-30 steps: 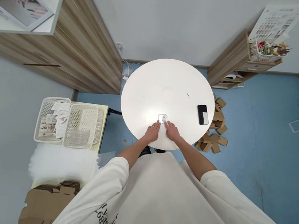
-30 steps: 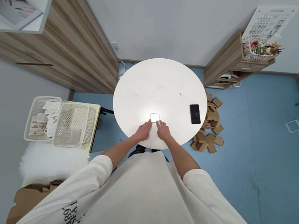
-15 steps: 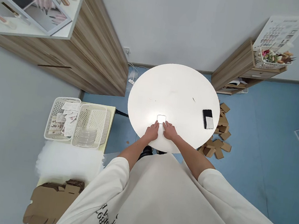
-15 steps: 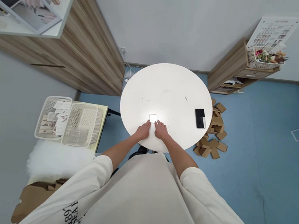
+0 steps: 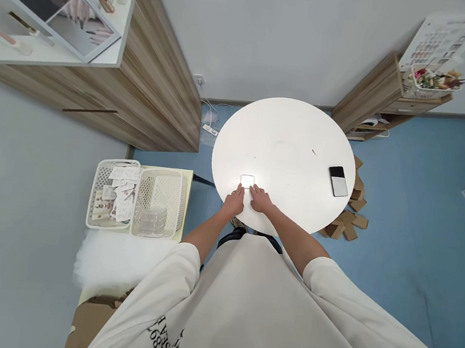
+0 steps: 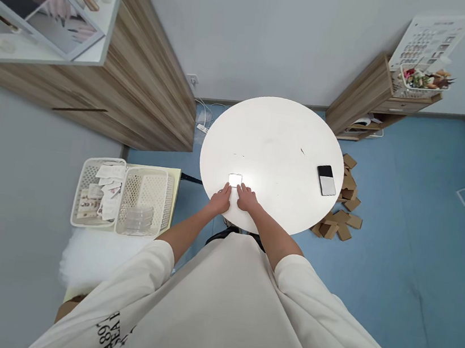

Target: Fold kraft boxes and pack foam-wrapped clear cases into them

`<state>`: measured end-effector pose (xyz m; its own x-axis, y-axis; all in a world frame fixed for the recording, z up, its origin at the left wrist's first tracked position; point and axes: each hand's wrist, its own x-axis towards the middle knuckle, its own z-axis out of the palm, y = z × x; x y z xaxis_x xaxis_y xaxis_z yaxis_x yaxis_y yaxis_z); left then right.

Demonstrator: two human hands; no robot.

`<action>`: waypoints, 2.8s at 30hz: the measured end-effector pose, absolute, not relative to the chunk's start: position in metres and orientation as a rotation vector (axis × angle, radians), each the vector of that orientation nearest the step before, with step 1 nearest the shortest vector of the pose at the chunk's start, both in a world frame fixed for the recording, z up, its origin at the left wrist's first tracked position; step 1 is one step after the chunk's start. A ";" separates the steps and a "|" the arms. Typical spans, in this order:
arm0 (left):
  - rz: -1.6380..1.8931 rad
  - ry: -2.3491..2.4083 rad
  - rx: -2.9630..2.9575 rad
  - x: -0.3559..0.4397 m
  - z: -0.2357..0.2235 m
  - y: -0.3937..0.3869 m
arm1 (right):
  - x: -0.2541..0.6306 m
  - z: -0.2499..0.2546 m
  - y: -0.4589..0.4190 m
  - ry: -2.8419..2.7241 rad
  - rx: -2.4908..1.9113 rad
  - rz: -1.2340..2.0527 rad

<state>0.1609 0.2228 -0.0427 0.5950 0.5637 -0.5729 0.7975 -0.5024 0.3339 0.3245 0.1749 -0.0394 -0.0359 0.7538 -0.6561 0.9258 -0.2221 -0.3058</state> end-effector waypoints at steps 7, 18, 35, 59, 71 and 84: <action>-0.506 1.048 2.303 0.156 -0.048 0.223 | 0.321 -0.030 0.157 1.661 2.183 -1.185; -0.476 1.145 2.330 0.158 -0.033 0.202 | 0.342 -0.007 0.123 1.669 2.250 -1.104; -0.337 1.392 2.259 0.154 -0.016 0.052 | 0.347 -0.002 0.011 2.007 2.014 -1.002; -0.137 2.005 1.822 -0.164 -0.033 -0.030 | 0.037 -0.027 0.023 2.257 1.475 -1.096; 0.013 1.838 1.839 -0.210 -0.051 -0.036 | -0.043 -0.046 0.030 2.316 1.458 -1.075; 0.065 1.793 1.806 -0.225 -0.053 -0.037 | -0.071 -0.031 0.039 2.364 1.655 -0.998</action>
